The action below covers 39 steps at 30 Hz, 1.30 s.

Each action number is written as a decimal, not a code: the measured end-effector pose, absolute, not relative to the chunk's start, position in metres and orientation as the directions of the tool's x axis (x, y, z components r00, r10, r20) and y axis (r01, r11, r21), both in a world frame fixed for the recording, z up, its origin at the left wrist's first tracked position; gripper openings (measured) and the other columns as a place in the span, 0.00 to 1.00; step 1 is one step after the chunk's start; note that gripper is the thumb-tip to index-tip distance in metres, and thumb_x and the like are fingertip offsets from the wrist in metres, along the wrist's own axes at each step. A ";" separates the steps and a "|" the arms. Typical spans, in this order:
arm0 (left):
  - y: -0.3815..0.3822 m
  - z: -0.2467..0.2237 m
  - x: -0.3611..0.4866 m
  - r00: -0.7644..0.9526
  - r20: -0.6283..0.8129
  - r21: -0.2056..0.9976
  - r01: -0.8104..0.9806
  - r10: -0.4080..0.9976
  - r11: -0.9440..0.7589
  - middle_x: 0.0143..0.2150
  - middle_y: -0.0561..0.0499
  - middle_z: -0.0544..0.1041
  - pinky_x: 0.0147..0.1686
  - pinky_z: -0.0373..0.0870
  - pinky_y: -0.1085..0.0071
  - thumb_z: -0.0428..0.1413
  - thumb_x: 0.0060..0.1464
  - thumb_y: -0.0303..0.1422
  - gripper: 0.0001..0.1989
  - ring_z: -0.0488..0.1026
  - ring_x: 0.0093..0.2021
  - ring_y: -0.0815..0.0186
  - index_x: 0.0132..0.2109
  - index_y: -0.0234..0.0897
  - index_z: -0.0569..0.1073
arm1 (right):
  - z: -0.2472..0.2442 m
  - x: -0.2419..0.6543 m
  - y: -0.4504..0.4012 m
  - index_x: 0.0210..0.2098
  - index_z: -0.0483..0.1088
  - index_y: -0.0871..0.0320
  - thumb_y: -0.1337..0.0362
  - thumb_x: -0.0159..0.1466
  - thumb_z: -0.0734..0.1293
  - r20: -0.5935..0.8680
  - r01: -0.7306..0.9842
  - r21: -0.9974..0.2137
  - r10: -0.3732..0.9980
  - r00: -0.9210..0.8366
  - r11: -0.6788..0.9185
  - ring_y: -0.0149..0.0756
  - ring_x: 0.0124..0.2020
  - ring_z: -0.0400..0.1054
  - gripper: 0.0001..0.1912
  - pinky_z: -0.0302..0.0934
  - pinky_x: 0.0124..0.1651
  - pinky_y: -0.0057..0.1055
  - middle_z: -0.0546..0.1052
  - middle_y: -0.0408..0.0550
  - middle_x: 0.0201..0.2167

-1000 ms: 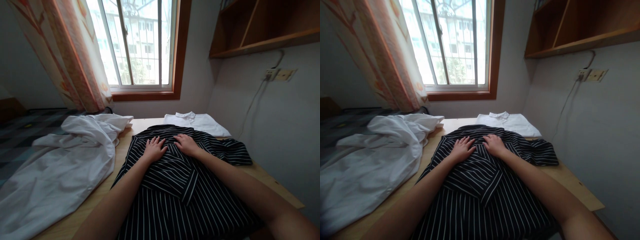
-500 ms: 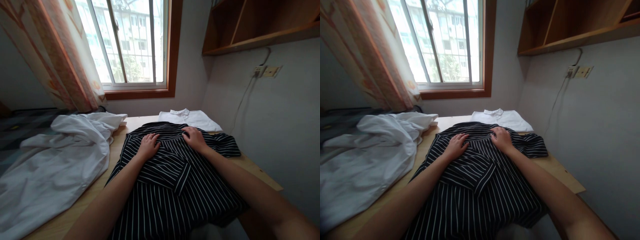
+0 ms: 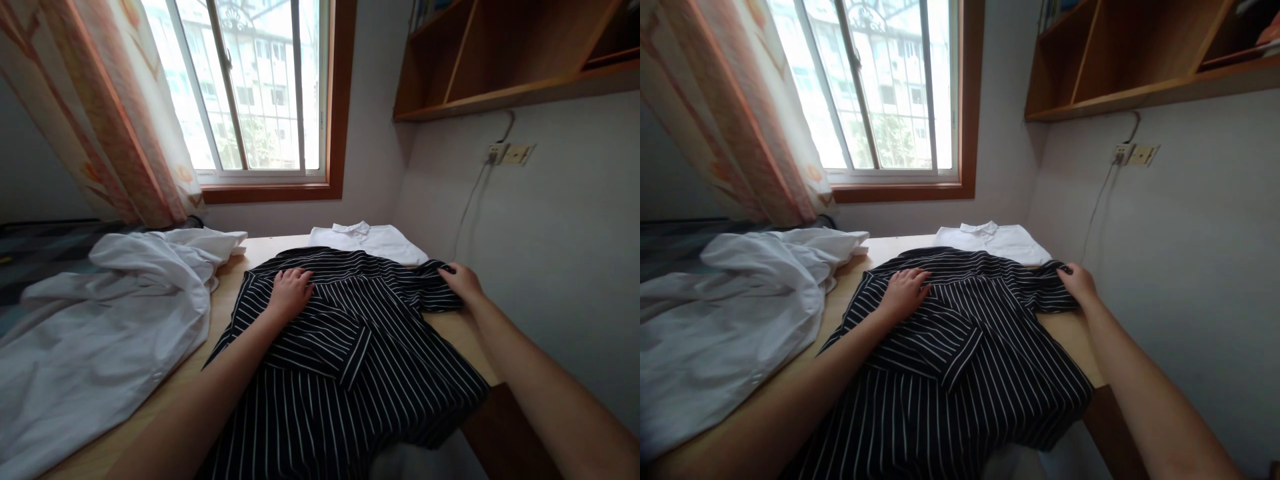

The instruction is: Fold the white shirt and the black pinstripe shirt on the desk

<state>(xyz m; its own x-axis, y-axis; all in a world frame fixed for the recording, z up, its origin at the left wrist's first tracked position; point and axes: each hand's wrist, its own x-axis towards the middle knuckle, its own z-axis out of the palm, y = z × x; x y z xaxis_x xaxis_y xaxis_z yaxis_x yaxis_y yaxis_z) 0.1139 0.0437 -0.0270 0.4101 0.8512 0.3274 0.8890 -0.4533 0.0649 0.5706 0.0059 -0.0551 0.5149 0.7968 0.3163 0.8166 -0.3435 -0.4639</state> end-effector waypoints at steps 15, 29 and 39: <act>-0.015 -0.054 0.065 0.475 0.214 0.343 0.782 0.854 -0.521 0.68 0.48 0.65 0.68 0.50 0.51 0.44 0.64 0.49 0.26 0.57 0.69 0.56 0.62 0.45 0.69 | 0.025 0.319 -0.055 0.43 0.72 0.53 0.63 0.64 0.65 0.526 0.790 -0.320 0.792 -0.310 0.522 0.42 0.50 0.68 0.08 0.63 0.52 0.37 0.74 0.52 0.49; -0.018 -0.041 0.072 0.541 0.300 0.385 0.684 0.785 -0.619 0.61 0.47 0.72 0.65 0.58 0.56 0.47 0.63 0.47 0.25 0.65 0.62 0.58 0.62 0.41 0.66 | -0.002 0.358 -0.027 0.41 0.77 0.59 0.61 0.69 0.61 0.184 0.877 -0.430 0.972 -0.146 0.213 0.39 0.40 0.74 0.13 0.62 0.43 0.30 0.81 0.52 0.40; -0.016 -0.045 0.068 0.506 0.300 0.530 0.616 0.809 -0.582 0.60 0.45 0.73 0.63 0.62 0.53 0.49 0.62 0.45 0.26 0.67 0.61 0.56 0.63 0.41 0.65 | -0.023 0.320 -0.038 0.39 0.71 0.59 0.57 0.62 0.71 0.056 0.872 -0.440 0.976 -0.212 0.214 0.40 0.42 0.69 0.12 0.62 0.46 0.33 0.73 0.53 0.42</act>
<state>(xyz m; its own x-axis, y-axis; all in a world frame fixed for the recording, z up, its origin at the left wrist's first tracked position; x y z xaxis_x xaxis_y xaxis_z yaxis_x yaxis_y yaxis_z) 0.0684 -0.0156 -0.0447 0.5063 0.8086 0.2997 0.6163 -0.5823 0.5301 0.3203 -0.0383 -0.0227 -0.2117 0.9757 0.0559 0.8720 0.2144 -0.4402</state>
